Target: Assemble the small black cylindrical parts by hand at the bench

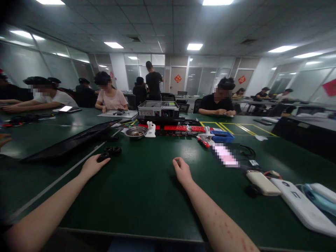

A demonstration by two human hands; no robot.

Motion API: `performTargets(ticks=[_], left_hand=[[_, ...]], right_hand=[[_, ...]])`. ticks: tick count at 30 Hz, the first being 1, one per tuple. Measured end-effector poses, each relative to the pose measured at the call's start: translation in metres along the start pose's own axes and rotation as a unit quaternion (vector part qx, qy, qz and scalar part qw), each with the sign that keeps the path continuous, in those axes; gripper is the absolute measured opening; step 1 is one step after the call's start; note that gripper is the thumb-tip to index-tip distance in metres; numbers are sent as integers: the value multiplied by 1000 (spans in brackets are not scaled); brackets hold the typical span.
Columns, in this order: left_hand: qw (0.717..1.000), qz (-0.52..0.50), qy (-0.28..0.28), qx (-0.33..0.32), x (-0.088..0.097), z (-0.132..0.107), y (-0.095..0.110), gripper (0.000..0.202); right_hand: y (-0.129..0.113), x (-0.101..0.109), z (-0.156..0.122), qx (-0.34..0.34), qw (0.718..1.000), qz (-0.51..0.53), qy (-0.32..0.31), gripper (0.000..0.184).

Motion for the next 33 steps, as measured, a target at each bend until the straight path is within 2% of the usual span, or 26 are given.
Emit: performTargets(ticks=[3, 5, 6, 8, 9, 10, 11, 13, 14, 16, 17, 19, 20, 22, 24, 27, 30, 32, 33], left_hand=[[999, 32, -40, -11, -13, 4, -6, 71], [998, 52, -27, -10, -13, 6, -9, 78], [998, 67, 5, -4, -7, 5, -10, 84], [992, 90, 85, 8, 9, -3, -4, 91], [987, 94, 128, 5, 18, -11, 3, 91], [980, 92, 174, -8, 28, -21, 14, 87], [972, 83, 213, -46, 36, -33, 29, 82], [954, 53, 242, -172, 41, -61, 67, 77], [944, 39, 229, -236, 37, -76, 86, 77], [924, 19, 149, -352, 18, -104, 121, 72], [912, 12, 81, -403, 3, -118, 137, 67], [891, -8, -40, -452, -25, -142, 166, 52], [891, -29, -76, -446, -36, -149, 180, 50], [907, -85, -102, -400, -53, -152, 210, 54], [912, -155, -105, -364, -71, -151, 246, 56], [911, -273, -71, -300, -97, -143, 294, 50], [905, -362, -55, -214, -120, -130, 313, 46], [894, -401, -51, -192, -128, -123, 312, 42], [889, -416, -56, -180, -130, -119, 307, 41]], right_hand=[[3, 84, -13, 29, 995, -56, 79, 30], [12, 157, -26, 16, 975, -106, 195, 32], [18, 195, -35, 0, 955, -146, 260, 34], [36, 253, -50, -51, 903, -277, 325, 38], [46, 273, -56, -79, 877, -337, 334, 40], [57, 285, -58, -99, 866, -377, 314, 43], [69, 289, -59, -115, 866, -400, 276, 45], [90, 281, -58, -147, 874, -428, 178, 48], [99, 272, -58, -162, 877, -434, 128, 47], [109, 251, -55, -189, 874, -445, 52, 43], [111, 240, -51, -200, 869, -452, 28, 41], [109, 220, -38, -211, 859, -467, 2, 41], [105, 208, -30, -210, 858, -470, -6, 41], [92, 176, -10, -187, 868, -460, -21, 37], [73, 136, 9, -151, 891, -428, -24, 31], [42, 67, 27, -93, 910, -402, -41, 26], [19, 5, 32, -33, 931, -357, -73, 23], [12, -19, 32, -2, 942, -322, -95, 23], [10, -24, 32, 7, 950, -297, -101, 24]])
Point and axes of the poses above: each hand's wrist, its own z-axis towards the middle knuckle, its own x-axis out of the back of the hand, y = z × x, the point moved 9 cm from there along z, towards the middle knuckle, and after that the axes turned 6 degrees about y, right-handed, at the moved point
